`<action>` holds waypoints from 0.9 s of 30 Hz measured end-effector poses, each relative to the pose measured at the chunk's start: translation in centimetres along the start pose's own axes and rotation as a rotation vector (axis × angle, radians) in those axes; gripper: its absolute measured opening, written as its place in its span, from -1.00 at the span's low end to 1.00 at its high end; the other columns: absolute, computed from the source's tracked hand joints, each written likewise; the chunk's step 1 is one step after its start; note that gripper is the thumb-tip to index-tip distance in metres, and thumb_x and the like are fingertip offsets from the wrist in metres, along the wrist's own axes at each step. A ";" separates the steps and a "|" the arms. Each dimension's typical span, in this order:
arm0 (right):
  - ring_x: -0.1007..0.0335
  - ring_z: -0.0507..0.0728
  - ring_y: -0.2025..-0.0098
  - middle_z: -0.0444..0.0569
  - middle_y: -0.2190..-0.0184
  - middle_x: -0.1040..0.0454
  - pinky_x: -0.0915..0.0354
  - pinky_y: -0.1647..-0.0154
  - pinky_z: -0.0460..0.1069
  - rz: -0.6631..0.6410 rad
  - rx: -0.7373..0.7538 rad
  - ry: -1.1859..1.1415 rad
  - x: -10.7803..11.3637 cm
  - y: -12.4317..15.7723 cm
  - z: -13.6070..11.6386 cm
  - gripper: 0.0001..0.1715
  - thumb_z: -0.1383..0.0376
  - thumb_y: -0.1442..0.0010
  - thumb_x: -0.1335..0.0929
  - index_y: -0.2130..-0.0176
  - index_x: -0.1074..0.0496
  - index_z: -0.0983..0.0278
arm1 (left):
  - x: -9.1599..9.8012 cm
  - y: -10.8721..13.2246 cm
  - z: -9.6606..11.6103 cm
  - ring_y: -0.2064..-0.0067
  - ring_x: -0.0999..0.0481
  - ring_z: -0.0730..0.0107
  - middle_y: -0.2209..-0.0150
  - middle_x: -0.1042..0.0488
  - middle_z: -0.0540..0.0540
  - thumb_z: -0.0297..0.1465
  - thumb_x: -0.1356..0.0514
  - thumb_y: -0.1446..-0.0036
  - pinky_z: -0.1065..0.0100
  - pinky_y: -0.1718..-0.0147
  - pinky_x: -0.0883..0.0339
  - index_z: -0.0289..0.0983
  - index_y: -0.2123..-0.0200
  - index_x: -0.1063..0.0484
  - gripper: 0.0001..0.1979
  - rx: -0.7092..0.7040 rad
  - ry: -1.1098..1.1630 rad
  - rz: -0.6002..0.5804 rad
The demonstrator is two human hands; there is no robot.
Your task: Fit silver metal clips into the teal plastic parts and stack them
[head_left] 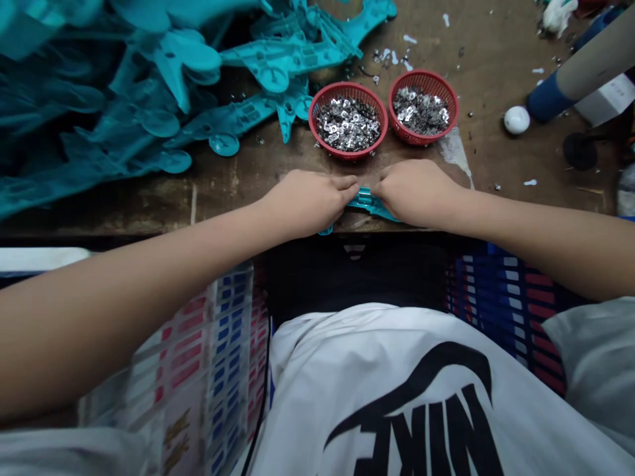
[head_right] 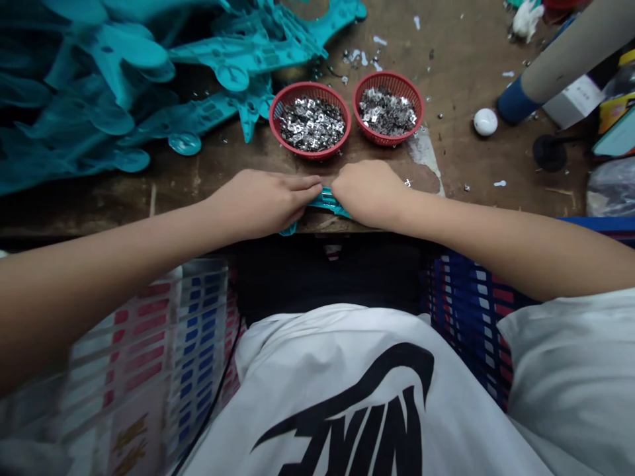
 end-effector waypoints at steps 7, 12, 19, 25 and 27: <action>-0.75 0.38 0.05 0.30 0.06 -0.86 -0.42 0.04 0.14 0.018 0.000 -0.055 -0.7 -0.6 -0.2 -0.60 0.34 -0.70 -0.38 -0.13 -0.86 0.35 | -0.6 0.1 0.1 -0.60 -0.73 -0.39 -0.63 -0.66 -0.47 -0.32 -0.31 -0.67 -0.20 -0.49 -0.73 -0.27 -0.62 -0.67 -0.42 -0.064 0.026 0.012; -0.78 0.41 0.04 0.36 0.01 -0.86 -0.43 0.05 0.15 -0.064 -0.008 0.007 0.8 -0.6 -0.9 -0.51 0.42 -0.70 -0.32 -0.20 -0.86 0.41 | -1.9 -0.1 0.1 -0.55 -0.78 -0.29 -0.53 -0.75 -0.47 -0.37 -0.08 -0.76 -0.17 -0.41 -0.78 -0.31 -0.55 -0.72 -0.44 -0.056 0.029 0.078; -0.83 0.43 0.02 0.39 0.04 -0.86 -0.49 0.08 0.15 -0.086 -0.007 0.053 2.4 0.1 -1.5 -0.55 0.42 -0.69 -0.35 -0.10 -0.88 0.38 | -1.8 -0.6 0.8 -0.62 -0.72 -0.32 -0.58 -0.68 -0.55 -0.50 -0.01 -0.73 -0.25 -0.44 -0.76 -0.39 -0.63 -0.65 -0.36 -0.034 0.033 0.025; -0.82 0.41 -0.03 0.34 0.04 -0.86 -0.52 0.00 0.14 -0.017 0.017 -0.054 0.6 0.1 -1.1 -0.59 0.39 -0.71 -0.36 -0.05 -0.85 0.38 | -1.7 -0.7 0.7 -0.58 -0.74 -0.30 -0.55 -0.72 -0.49 -0.51 -0.04 -0.69 -0.23 -0.44 -0.73 -0.30 -0.57 -0.72 -0.38 -0.034 0.055 0.022; -0.80 0.42 -0.01 0.34 0.05 -0.85 -0.51 -0.01 0.17 0.016 0.034 -0.088 -0.3 0.1 -0.9 -0.57 0.38 -0.71 -0.35 -0.03 -0.85 0.35 | -1.9 -0.7 0.5 -0.53 -0.77 -0.28 -0.50 -0.75 -0.49 -0.47 0.00 -0.74 -0.20 -0.40 -0.74 -0.31 -0.54 -0.72 -0.40 -0.059 0.020 0.032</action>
Point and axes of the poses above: each hand's wrist, its own y-axis away from the middle knuckle, its own x-axis out of the back of the hand, z = x × y, the point moved 1 cm from there along -y, towards the middle knuckle
